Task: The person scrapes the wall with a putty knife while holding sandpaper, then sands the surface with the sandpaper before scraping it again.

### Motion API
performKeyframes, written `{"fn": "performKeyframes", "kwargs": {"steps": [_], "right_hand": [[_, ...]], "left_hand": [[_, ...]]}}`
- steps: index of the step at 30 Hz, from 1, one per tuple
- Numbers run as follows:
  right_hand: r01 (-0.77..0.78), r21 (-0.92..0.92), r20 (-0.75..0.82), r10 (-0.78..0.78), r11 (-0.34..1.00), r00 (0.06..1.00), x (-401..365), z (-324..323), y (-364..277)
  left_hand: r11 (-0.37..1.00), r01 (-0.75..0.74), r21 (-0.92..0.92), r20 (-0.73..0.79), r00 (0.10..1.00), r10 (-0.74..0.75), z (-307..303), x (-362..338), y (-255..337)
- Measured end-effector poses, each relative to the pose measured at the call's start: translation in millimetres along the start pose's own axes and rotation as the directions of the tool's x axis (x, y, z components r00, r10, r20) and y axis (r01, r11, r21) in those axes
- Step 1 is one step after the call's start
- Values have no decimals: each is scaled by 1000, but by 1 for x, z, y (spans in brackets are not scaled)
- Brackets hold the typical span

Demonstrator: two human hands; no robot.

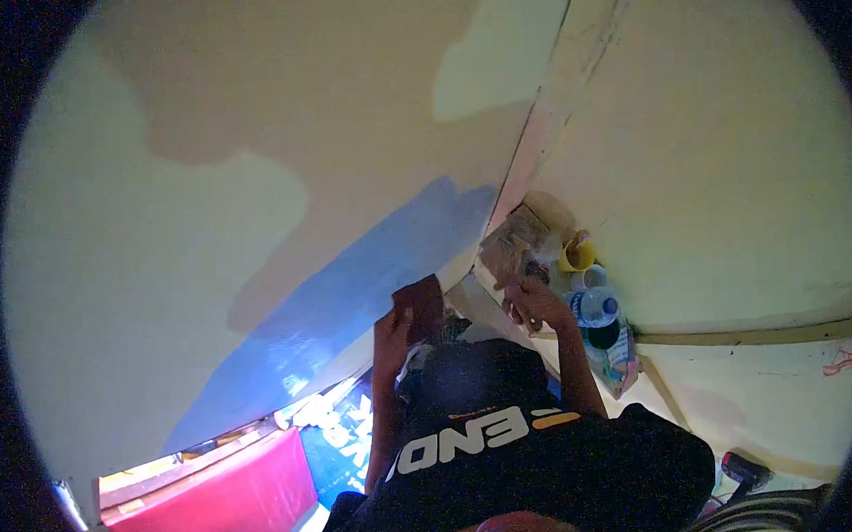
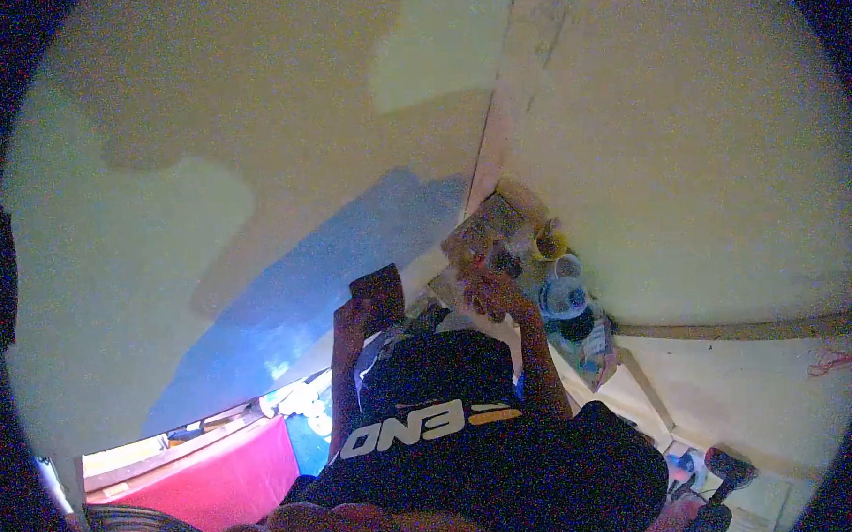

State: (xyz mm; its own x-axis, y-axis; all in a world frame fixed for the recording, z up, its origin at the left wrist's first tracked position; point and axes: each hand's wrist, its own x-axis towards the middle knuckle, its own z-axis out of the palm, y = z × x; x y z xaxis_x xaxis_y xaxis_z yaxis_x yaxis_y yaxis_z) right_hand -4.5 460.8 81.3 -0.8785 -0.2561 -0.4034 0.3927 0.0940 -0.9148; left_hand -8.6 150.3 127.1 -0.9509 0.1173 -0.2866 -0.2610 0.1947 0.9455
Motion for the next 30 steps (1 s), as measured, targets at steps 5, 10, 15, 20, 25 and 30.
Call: {"fn": "performKeyframes", "kwargs": {"steps": [5,10,15,20,25,30], "right_hand": [[183,280,-214,-124,942,969,34,0,7],[177,155,-211,-142,972,967,89,4,27],[196,222,-217,-147,955,965,140,2,45],[234,287,-196,-182,929,963,183,-12,58],[235,419,-157,-185,877,970,186,-19,48],[278,469,-193,-210,838,958,197,-10,43]], "left_hand": [[998,53,16,-69,996,-52,-12,0,-12],[987,109,-117,-121,985,-123,-5,6,-13],[987,135,-85,-219,964,-150,1,3,-14],[987,158,42,-351,927,-133,-5,-5,-51],[977,139,-163,-362,913,-190,5,-6,-43],[967,175,-183,-356,906,-231,8,7,-41]]}}
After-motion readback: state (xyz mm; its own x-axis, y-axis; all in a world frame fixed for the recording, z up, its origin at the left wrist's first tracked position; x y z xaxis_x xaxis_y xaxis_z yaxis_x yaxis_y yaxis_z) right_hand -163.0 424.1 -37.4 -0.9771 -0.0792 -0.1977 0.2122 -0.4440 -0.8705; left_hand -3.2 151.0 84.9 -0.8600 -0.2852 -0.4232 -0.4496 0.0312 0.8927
